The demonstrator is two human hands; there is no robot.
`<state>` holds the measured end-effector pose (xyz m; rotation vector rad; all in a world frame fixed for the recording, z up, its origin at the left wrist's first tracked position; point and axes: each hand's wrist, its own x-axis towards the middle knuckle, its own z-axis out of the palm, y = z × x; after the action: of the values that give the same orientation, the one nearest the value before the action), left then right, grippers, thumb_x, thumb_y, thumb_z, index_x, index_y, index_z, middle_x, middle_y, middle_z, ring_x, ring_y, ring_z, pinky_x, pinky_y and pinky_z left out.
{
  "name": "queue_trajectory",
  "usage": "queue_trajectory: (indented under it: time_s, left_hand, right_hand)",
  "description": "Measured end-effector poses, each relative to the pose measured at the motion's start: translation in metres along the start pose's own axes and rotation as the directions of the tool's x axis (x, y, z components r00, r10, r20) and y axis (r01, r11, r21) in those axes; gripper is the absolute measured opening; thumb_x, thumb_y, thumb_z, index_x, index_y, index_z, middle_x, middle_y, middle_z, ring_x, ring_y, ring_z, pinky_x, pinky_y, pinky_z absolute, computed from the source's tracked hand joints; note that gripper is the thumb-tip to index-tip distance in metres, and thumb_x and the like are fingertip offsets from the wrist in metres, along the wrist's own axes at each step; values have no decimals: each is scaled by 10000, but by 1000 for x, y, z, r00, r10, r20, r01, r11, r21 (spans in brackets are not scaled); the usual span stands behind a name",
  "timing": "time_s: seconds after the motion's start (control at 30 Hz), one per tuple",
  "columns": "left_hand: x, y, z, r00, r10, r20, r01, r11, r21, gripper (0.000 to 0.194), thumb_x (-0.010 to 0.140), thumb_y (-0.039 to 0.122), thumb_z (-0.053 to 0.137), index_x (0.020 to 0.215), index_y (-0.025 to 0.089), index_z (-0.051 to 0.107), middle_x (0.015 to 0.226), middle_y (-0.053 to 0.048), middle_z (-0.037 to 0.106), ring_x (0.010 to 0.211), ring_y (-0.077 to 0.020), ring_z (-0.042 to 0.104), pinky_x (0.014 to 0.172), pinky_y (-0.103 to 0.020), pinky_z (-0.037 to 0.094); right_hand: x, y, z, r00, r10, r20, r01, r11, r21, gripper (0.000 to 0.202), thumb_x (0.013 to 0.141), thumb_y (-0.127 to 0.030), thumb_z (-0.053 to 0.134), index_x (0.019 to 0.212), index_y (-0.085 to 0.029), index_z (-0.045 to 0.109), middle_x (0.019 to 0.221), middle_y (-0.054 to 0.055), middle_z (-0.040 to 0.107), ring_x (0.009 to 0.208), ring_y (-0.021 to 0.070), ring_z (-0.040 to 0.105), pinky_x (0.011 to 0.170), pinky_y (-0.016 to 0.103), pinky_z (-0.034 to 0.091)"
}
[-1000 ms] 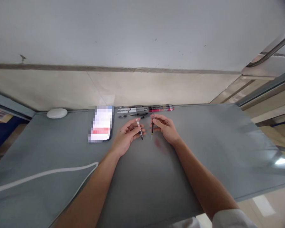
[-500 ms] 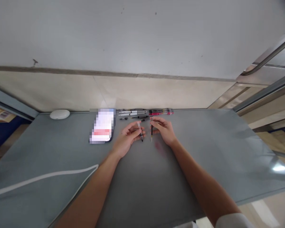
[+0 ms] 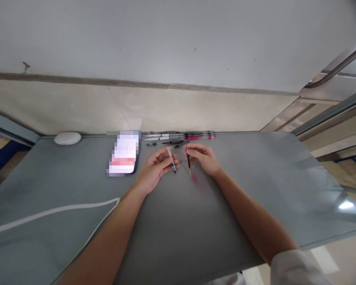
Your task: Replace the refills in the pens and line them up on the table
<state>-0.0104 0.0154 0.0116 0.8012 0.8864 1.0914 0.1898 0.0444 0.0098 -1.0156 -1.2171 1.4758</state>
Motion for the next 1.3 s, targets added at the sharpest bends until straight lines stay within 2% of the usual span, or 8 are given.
queue_trajectory:
  time_s: [0.23,0.53,0.67,0.73,0.87,1.07,1.3]
  left_hand:
    - [0,0,0,1000,1,9,-1,1000,-4,374,761,222,761,1120,219,656,962,-40,705,861,-190,691,862,-418,561]
    - [0,0,2,1000,4,6,-4,1000,-20,387,750,206,770,1119,208,651,946,-37,706,845,-188,696,835,-403,572]
    - [0,1,3,1000,13,-2,-13,1000,-15,390,741,202,775,1111,204,652,937,-34,706,836,-188,698,812,-391,577]
    - [-1,1,4,1000,24,0,-24,1000,-13,385,744,203,773,1110,202,654,932,-34,706,833,-189,697,813,-402,578]
    - [-1,0,5,998,65,-1,-65,998,-24,375,750,203,768,1108,204,656,917,-32,706,836,-188,694,828,-420,577]
    - [0,-4,7,988,154,-19,-154,988,9,393,779,244,747,1153,222,628,949,-41,712,864,-200,697,825,-425,580]
    - [2,-6,6,961,253,-107,-246,966,73,428,771,302,752,1172,238,615,976,-37,697,858,-192,695,771,-385,601]
  right_hand:
    - [0,0,-1,1000,-1,-5,1,1000,0,235,749,-410,719,940,-276,741,858,8,703,749,143,636,621,269,550]
    - [-1,1,-6,994,-8,111,4,999,38,296,818,-416,660,1077,-280,705,947,11,673,800,128,629,677,263,570]
    - [-2,-4,-11,986,26,162,-36,998,57,302,808,-412,675,1073,-269,700,928,12,650,810,132,626,666,262,578]
    - [-2,-6,-15,988,43,151,-57,995,87,289,805,-400,684,1060,-265,700,903,6,638,774,122,620,652,264,584]
    - [-1,-7,-19,991,39,129,-57,989,139,271,777,-373,717,1028,-272,706,867,-2,634,742,120,621,601,249,580]
    - [-2,-7,-19,981,50,185,-73,991,116,247,766,-367,726,985,-252,719,832,3,651,747,136,637,621,283,594]
    - [-2,-4,-18,983,66,173,-92,985,144,238,759,-361,736,974,-260,727,828,-2,660,755,135,647,667,297,602]
